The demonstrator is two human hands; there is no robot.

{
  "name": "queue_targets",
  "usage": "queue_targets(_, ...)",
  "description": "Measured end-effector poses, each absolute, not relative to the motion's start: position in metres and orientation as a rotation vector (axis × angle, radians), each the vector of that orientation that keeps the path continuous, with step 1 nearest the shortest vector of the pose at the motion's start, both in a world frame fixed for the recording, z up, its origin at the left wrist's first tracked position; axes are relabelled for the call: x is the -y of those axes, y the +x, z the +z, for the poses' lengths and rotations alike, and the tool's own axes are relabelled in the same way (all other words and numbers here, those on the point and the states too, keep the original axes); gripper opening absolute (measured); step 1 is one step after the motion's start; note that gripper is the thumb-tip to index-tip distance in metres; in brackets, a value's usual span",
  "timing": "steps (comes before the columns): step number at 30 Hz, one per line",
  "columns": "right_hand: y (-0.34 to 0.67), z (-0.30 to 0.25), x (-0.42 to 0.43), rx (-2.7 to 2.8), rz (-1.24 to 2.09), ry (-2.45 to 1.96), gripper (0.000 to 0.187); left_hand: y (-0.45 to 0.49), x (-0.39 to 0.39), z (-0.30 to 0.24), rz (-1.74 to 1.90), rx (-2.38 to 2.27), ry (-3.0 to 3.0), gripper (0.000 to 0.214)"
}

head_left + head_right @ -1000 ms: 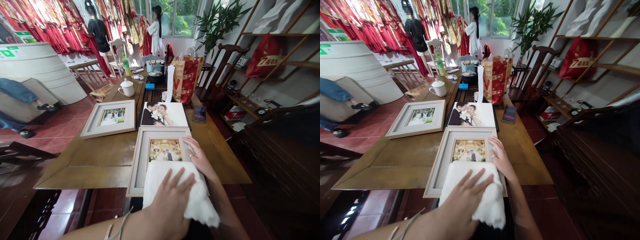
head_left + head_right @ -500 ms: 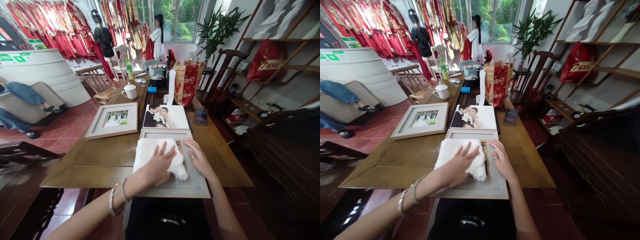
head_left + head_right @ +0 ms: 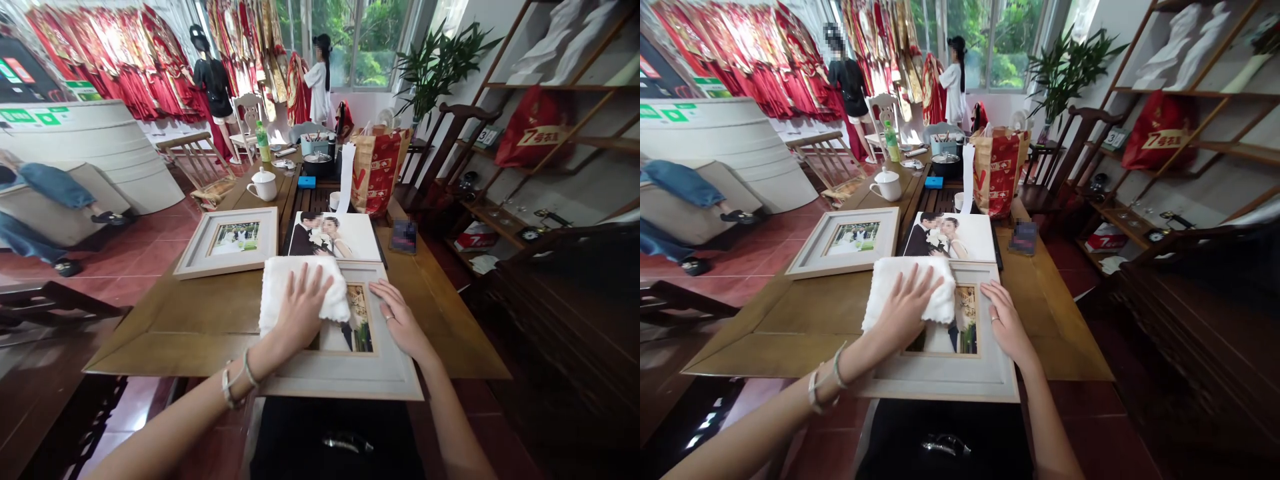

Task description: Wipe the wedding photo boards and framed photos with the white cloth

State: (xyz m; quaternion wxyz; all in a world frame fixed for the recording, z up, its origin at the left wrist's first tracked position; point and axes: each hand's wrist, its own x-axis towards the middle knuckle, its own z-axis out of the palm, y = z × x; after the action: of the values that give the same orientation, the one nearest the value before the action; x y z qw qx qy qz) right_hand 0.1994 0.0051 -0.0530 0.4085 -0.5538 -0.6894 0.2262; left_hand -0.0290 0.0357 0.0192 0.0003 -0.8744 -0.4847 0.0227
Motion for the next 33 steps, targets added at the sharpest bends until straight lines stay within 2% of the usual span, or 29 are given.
queue_targets(6,0.199,-0.051,-0.006,1.727,0.579,-1.379,0.041,-0.039,-0.077,0.025,0.005,1.567,-2.713,0.084)
queue_targets(11,0.2,-0.042,-0.008,1.645,0.675,-1.355,0.043,-0.051,-0.076,0.02,0.074,1.547,-2.785,0.084)
queue_targets(17,0.199,-0.038,-0.004,1.555,0.736,-1.377,0.045,-0.052,-0.031,0.028,0.257,1.489,-2.881,0.09)
queue_targets(22,0.196,-0.041,0.001,1.552,0.67,-1.356,0.041,-0.063,0.032,0.034,0.537,1.394,-3.009,0.109)
queue_targets(27,0.197,-0.04,0.001,1.591,0.619,-1.34,0.04,-0.075,0.057,0.029,0.363,1.375,-3.066,0.114)
queue_targets(33,0.199,-0.036,0.0,1.723,0.646,-1.306,0.048,-0.061,0.008,0.028,0.146,1.523,-2.896,0.095)
